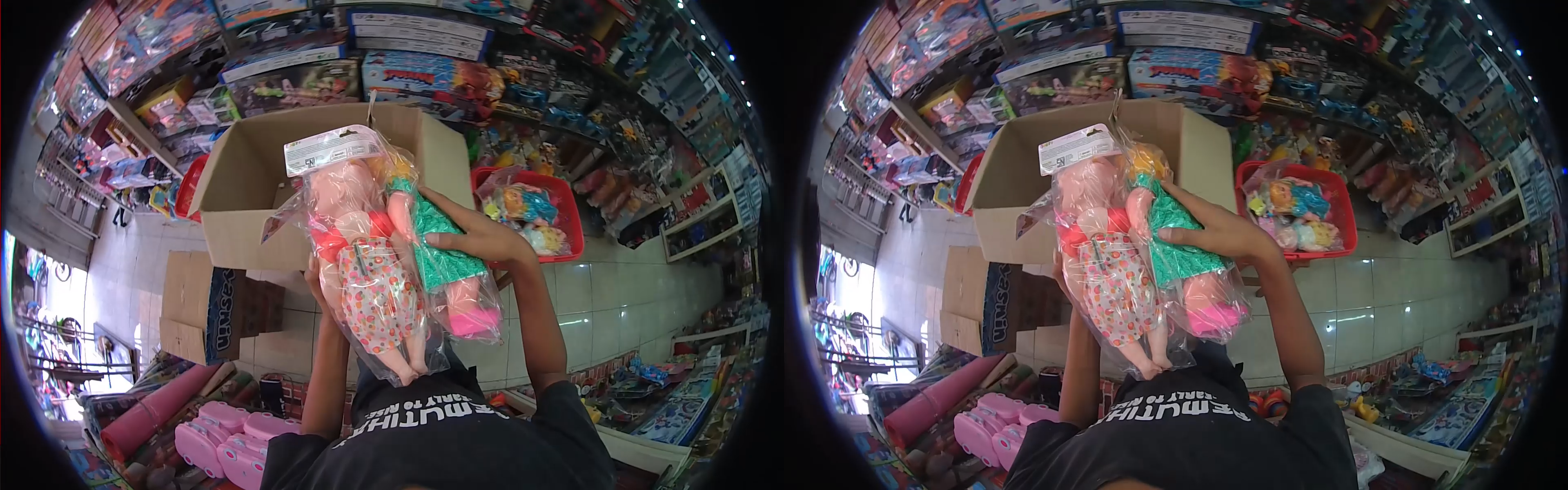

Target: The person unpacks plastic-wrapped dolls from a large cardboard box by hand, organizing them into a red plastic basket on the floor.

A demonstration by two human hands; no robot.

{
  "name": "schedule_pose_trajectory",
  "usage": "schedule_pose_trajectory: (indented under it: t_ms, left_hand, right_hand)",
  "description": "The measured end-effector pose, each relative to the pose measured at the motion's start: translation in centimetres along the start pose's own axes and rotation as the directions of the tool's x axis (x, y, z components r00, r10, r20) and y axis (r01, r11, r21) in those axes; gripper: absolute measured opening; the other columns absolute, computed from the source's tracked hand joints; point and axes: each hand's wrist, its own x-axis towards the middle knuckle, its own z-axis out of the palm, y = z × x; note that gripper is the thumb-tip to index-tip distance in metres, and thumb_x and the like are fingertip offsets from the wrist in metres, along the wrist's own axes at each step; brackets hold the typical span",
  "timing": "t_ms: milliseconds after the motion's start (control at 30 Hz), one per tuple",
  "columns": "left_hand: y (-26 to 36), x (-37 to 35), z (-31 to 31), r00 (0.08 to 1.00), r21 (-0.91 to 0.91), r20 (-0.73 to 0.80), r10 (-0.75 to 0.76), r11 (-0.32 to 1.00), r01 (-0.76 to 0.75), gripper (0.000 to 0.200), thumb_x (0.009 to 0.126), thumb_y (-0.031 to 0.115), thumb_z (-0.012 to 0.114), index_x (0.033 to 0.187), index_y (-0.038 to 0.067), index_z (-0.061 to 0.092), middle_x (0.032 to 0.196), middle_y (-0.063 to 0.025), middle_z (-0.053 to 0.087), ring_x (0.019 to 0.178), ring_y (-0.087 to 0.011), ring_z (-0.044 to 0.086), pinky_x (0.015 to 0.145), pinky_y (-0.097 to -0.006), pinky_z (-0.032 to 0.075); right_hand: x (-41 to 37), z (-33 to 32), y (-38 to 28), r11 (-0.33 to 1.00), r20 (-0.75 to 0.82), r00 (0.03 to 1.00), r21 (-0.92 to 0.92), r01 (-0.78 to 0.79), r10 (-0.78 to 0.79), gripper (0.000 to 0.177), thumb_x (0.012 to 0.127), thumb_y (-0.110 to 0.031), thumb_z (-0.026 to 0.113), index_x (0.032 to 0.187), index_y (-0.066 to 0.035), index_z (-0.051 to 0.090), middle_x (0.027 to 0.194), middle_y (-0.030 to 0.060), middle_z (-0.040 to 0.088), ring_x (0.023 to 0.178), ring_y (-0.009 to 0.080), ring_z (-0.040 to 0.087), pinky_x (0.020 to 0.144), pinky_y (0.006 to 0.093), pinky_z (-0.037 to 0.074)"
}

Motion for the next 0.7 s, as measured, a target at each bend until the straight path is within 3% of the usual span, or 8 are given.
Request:
schedule_pose_trajectory:
  t_ms: [67,167,267,333,467,600,667,700]
  left_hand:
    - [-2.4,0.3,1.2,1.000,0.029,-0.004,0.005,1.000,-0.005,0.053,0.093,0.041,0.039,0.127,0.002,0.048,0.119,-0.0132,0.058,0.105,-0.0261,0.058,0.093,-0.0419,0.046]
    - [-7.4,0.5,3.0,1.000,0.060,-0.015,0.004,0.998,-0.003,0.053,0.093,0.041,0.039,0.127,0.001,0.048,0.119,-0.0132,0.058,0.106,-0.0261,0.058,0.093,-0.0420,0.046]
    - [-13.7,0.2,5.7,0.999,-0.035,-0.013,-0.034,0.999,0.034,0.058,0.092,0.047,0.040,0.129,0.002,0.047,0.122,-0.0132,0.056,0.109,-0.0270,0.056,0.095,-0.0432,0.045]
    - [-16.7,-0.4,9.4,0.998,-0.095,0.066,-0.024,0.995,0.031,0.059,0.091,0.049,0.041,0.128,0.002,0.047,0.123,-0.0127,0.056,0.110,-0.0275,0.055,0.096,-0.0442,0.043]
    - [-21.3,-1.1,13.6,0.998,-0.094,0.027,-0.055,0.994,0.058,0.057,0.091,0.049,0.041,0.126,0.004,0.048,0.122,-0.0120,0.056,0.110,-0.0278,0.056,0.097,-0.0447,0.043]
    - [-23.5,-0.4,13.8,0.998,-0.079,-0.050,-0.038,0.996,0.033,0.056,0.090,0.049,0.042,0.123,0.005,0.050,0.121,-0.0116,0.057,0.109,-0.0279,0.056,0.096,-0.0443,0.044]
    - [-23.8,-1.2,14.0,0.989,-0.123,-0.100,-0.104,0.988,0.091,0.053,0.090,0.046,0.045,0.122,0.005,0.050,0.120,-0.0117,0.057,0.109,-0.0274,0.056,0.096,-0.0441,0.044]
    - [-23.6,-1.1,13.6,0.994,-0.135,-0.036,-0.100,0.986,0.094,0.056,0.090,0.048,0.046,0.123,0.004,0.050,0.120,-0.0126,0.058,0.109,-0.0277,0.057,0.095,-0.0451,0.045]
  right_hand:
    - [-1.6,-1.5,2.3,0.998,-0.034,0.998,-0.026,0.059,-0.060,0.094,0.085,-0.049,0.063,0.148,0.001,0.015,0.153,0.0221,0.021,0.142,0.0289,0.020,0.113,0.0330,0.019]
    - [-5.0,-5.1,4.8,0.996,-0.069,0.995,-0.035,0.077,-0.079,0.095,0.082,-0.047,0.067,0.148,0.000,0.018,0.152,0.0216,0.023,0.142,0.0287,0.021,0.114,0.0338,0.019]
    - [-8.5,-9.4,7.8,0.998,-0.080,0.995,-0.012,0.055,-0.056,0.095,0.079,-0.045,0.071,0.148,-0.002,0.022,0.151,0.0210,0.027,0.141,0.0278,0.024,0.114,0.0340,0.019]
    - [-10.2,-12.4,10.0,0.995,-0.086,0.994,-0.066,0.069,-0.074,0.094,0.078,-0.043,0.071,0.148,-0.003,0.023,0.150,0.0202,0.029,0.140,0.0266,0.026,0.113,0.0330,0.021]
    - [-13.0,-16.2,13.7,0.994,-0.072,0.997,0.107,-0.007,0.014,0.091,0.079,-0.039,0.070,0.148,-0.002,0.023,0.149,0.0185,0.032,0.139,0.0250,0.028,0.111,0.0304,0.023]
    - [-13.3,-17.8,17.1,0.974,-0.043,0.995,0.208,0.093,-0.086,0.092,0.076,-0.033,0.072,0.148,-0.004,0.023,0.152,0.0172,0.026,0.141,0.0242,0.023,0.113,0.0327,0.020]
    - [-13.9,-18.7,17.7,0.939,0.003,0.996,0.335,0.080,-0.086,0.092,0.075,-0.029,0.071,0.148,-0.004,0.023,0.153,0.0163,0.023,0.143,0.0238,0.018,0.115,0.0344,0.016]
    - [-14.2,-19.3,18.0,0.876,0.030,0.998,0.481,0.041,-0.063,0.091,0.075,-0.026,0.070,0.148,-0.003,0.023,0.153,0.0158,0.023,0.143,0.0238,0.017,0.115,0.0346,0.015]
